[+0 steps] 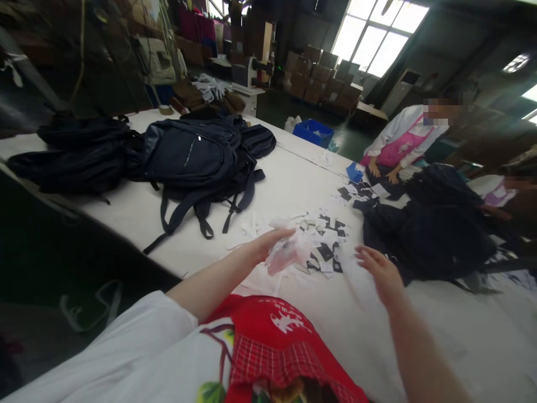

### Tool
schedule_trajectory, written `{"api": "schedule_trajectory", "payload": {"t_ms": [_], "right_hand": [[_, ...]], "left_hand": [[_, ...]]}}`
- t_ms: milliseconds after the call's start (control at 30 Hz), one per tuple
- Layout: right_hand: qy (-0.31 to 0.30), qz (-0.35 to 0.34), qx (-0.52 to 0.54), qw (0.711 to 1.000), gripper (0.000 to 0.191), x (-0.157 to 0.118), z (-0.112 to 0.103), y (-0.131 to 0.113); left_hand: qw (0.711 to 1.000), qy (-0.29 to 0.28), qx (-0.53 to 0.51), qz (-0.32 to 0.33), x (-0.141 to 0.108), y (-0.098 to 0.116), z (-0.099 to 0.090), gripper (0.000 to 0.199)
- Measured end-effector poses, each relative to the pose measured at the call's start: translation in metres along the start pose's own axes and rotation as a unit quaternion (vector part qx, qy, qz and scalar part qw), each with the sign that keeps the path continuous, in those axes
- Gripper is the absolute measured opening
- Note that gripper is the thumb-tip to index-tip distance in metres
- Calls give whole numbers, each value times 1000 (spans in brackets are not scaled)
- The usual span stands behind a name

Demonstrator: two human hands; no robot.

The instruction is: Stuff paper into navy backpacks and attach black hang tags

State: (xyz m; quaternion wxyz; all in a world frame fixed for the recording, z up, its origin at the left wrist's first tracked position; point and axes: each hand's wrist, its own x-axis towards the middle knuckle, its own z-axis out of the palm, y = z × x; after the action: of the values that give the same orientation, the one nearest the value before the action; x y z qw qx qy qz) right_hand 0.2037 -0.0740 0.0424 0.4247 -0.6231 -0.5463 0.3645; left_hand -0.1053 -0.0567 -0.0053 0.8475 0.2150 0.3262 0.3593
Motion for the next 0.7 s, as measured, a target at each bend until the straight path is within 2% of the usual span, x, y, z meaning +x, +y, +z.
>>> {"api": "schedule_trajectory", "payload": {"t_ms": [100,167,233,300,400,467,600,633,700], "right_hand": [[-148,-66,-72,984,40,-28,55,-12],[-181,-100,-122,971,32,-41,88,-21],[-195,-87,-132,968,31,-45,108,-26],[-208,-54,-113,970,34,-44,114,-26],[-172,-47,-96,979,35,-38,111,-23],[-164,-68,-85,980,32,-37,114,-24],[-232,-129,-105,958,25,-46,135,-29],[-220,-138,-110,959,27,-48,140,-30],[-141,-140,-87,976,33,-47,144,-30]], "left_hand": [[998,15,48,-23,-1,-16,-1,38],[997,21,76,-18,-6,-23,-2,36],[996,12,90,-16,-15,-27,-6,33],[992,-22,121,-14,-25,-28,-11,35],[976,-67,208,-4,-34,-29,-20,41],[960,-58,274,12,-36,-32,-24,37],[919,-25,391,46,-34,-40,-26,26],[909,-14,414,37,-34,-42,-26,26],[888,11,459,4,-36,-42,-28,29]]}}
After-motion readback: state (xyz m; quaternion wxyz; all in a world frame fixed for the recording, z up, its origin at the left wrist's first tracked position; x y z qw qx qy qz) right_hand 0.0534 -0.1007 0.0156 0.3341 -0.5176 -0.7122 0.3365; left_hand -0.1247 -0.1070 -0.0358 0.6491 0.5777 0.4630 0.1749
